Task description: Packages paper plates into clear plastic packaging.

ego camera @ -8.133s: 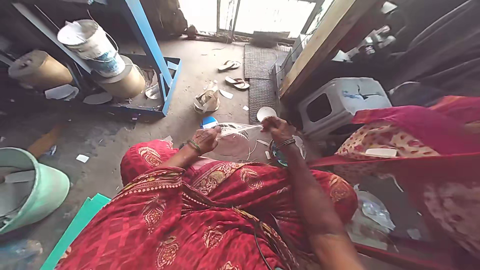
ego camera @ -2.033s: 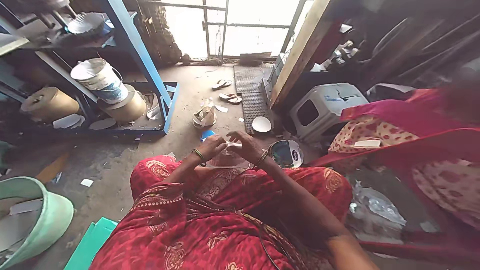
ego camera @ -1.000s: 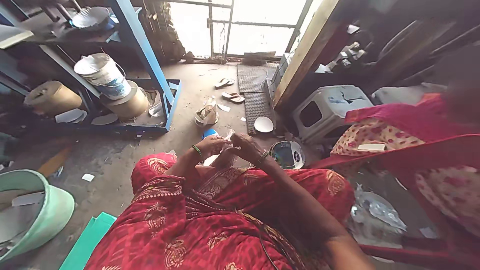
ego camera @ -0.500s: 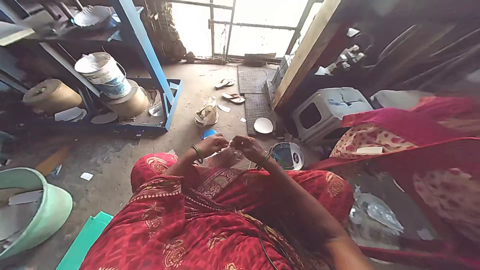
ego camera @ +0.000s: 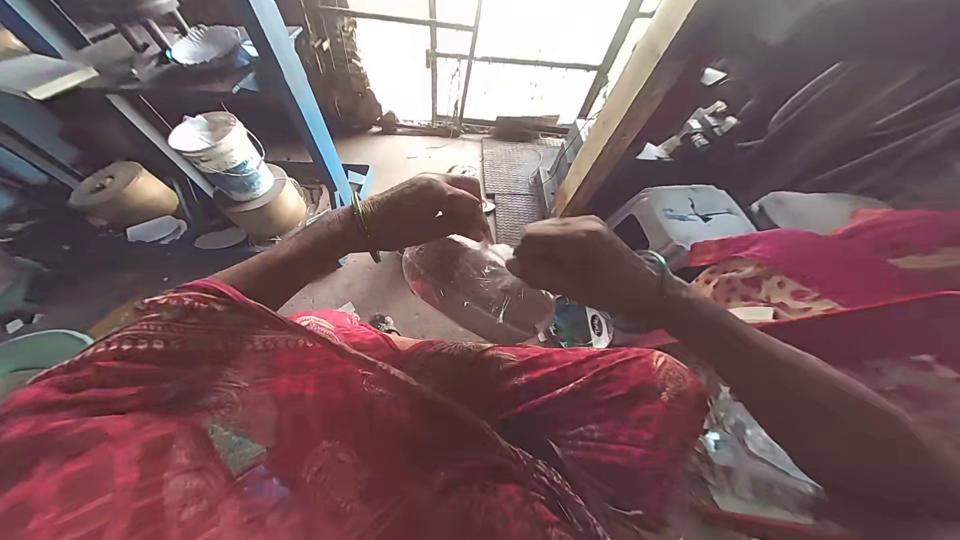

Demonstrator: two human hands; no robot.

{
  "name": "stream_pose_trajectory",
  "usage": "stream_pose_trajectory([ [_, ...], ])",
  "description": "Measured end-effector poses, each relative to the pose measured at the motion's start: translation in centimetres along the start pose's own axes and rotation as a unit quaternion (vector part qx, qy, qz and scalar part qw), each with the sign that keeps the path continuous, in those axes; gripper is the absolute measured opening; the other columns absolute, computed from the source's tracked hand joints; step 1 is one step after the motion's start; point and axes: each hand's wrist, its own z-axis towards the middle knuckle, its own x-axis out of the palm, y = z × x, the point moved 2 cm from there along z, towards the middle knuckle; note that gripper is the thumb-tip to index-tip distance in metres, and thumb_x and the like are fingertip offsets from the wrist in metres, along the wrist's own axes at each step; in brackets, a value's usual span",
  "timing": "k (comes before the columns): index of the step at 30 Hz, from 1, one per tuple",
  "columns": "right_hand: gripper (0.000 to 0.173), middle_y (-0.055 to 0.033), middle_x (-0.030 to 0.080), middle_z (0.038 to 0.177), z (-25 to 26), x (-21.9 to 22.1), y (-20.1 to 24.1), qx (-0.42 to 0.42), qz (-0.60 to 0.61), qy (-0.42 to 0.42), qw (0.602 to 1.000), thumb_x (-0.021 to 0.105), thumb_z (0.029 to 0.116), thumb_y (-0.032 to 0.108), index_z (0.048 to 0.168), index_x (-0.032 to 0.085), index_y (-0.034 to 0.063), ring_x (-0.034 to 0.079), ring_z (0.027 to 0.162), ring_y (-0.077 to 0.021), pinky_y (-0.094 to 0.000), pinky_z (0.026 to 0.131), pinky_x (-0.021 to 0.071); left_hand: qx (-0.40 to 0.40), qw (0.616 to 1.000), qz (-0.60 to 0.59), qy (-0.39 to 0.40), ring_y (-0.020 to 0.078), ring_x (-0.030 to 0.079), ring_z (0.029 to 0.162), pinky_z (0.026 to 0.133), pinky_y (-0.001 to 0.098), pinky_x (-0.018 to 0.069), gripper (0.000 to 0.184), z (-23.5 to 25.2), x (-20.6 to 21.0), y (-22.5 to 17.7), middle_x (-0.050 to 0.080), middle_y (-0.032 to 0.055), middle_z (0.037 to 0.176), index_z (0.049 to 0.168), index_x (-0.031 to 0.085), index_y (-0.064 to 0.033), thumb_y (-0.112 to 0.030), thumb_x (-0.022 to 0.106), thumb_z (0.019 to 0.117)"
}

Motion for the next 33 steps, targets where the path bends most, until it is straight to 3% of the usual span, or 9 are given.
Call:
stream_pose_trajectory([
  [3,0.017,-0.0012,0.059,0.068,-3.0,1.5,0.8,-0.009,-0.002,-0.015,1.0,0.062,0.0918,0.012,0.077,0.067,0.005,0.057,0.062,-0.0069,-0.0212,0.056,0.0466,0.0,1.0,0.003,0.011,0.0089,0.065,0.09,0.083,0.0209,0.0524,0.018,-1.3,1.3,-0.4,0.069,0.0069,0.093,0.094,0.077,-0.0038,-0.01,0.062,0.0988],
  [8,0.02,-0.0086,0.064,0.072,-8.3,6.7,1.0,0.049,0.023,0.0,0.999,0.059,0.095,0.014,0.081,0.067,0.0026,0.064,0.068,-0.0169,-0.0296,0.064,0.0521,0.011,0.999,0.034,0.042,0.0229,0.069,0.092,0.084,0.0371,0.0562,0.018,-4.6,8.1,0.5,0.07,0.0107,0.092,0.093,0.076,-0.0059,0.0,0.06,0.0951],
  [13,0.022,-0.0072,0.062,0.07,-8.6,7.6,0.4,0.099,-0.018,-0.053,0.993,0.058,0.0961,0.014,0.08,0.067,0.0022,0.062,0.066,-0.0143,-0.0267,0.062,0.0522,-0.013,0.974,0.185,0.13,0.0356,0.066,0.096,0.084,0.0475,0.0554,0.012,-4.0,8.6,-1.5,0.064,0.0172,0.094,0.098,0.067,0.0005,-0.003,0.056,0.1011],
  [15,0.024,-0.0062,0.062,0.07,-8.1,7.2,0.4,0.1,-0.02,-0.063,0.993,0.059,0.097,0.016,0.079,0.067,0.0026,0.061,0.065,-0.013,-0.0256,0.062,0.0516,-0.07,0.975,0.147,0.153,0.0316,0.067,0.092,0.081,0.0453,0.0558,0.012,-3.7,8.3,-2.4,0.066,0.0154,0.092,0.096,0.067,0.0005,-0.003,0.057,0.0997],
  [17,0.023,-0.0071,0.063,0.071,-7.8,7.2,0.6,0.083,-0.006,-0.053,0.995,0.059,0.0964,0.014,0.079,0.067,0.0022,0.062,0.067,-0.014,-0.0267,0.063,0.0523,-0.205,0.961,0.011,0.185,0.0218,0.064,0.084,0.078,0.0386,0.0541,0.019,-4.0,8.2,-3.2,0.064,0.0112,0.088,0.098,0.066,0.002,-0.006,0.05,0.1051],
  [20,0.023,-0.0106,0.065,0.072,-7.4,8.1,1.6,0.076,0.011,-0.017,0.997,0.057,0.0964,0.013,0.081,0.068,0.0003,0.065,0.067,-0.0196,-0.0329,0.063,0.0526,-0.447,0.841,-0.291,0.093,0.0027,0.046,0.056,0.056,0.018,0.0406,0.032,-4.6,9.5,-3.9,0.05,-0.001,0.066,0.096,0.063,0.0017,-0.017,0.042,0.1109],
  [22,0.022,-0.0119,0.066,0.077,-6.9,8.7,1.9,0.079,0.006,0.0,0.997,0.056,0.0986,0.014,0.086,0.068,0.0004,0.066,0.072,-0.0227,-0.0364,0.066,0.0537,-0.505,0.757,-0.415,0.01,-0.0008,0.044,0.048,0.047,0.0132,0.0387,0.028,-5.0,10.6,-4.1,0.047,-0.0055,0.059,0.098,0.064,0.0014,-0.017,0.046,0.1099],
  [23,0.021,-0.0122,0.067,0.079,-6.5,9.0,2.0,0.077,-0.006,-0.001,0.997,0.057,0.099,0.013,0.088,0.069,0.0005,0.068,0.074,-0.0238,-0.0373,0.068,0.0548,-0.507,0.745,-0.433,-0.011,0.0,0.045,0.048,0.047,0.0138,0.0396,0.027,-4.9,10.9,-4.1,0.049,-0.0048,0.06,0.098,0.064,0.0015,-0.017,0.047,0.1095],
  [33,0.016,-0.0125,0.065,0.081,-1.6,10.0,0.5,0.162,0.045,-0.143,0.975,0.059,0.1008,0.01,0.097,0.068,-0.0031,0.064,0.069,-0.0201,-0.0358,0.066,0.0543,-0.464,0.81,-0.34,-0.116,-0.0033,0.047,0.057,0.055,0.014,0.0414,0.021,-3.7,8.1,-1.3,0.055,-0.0057,0.071,0.103,0.064,-0.0013,-0.015,0.05,0.108],
])
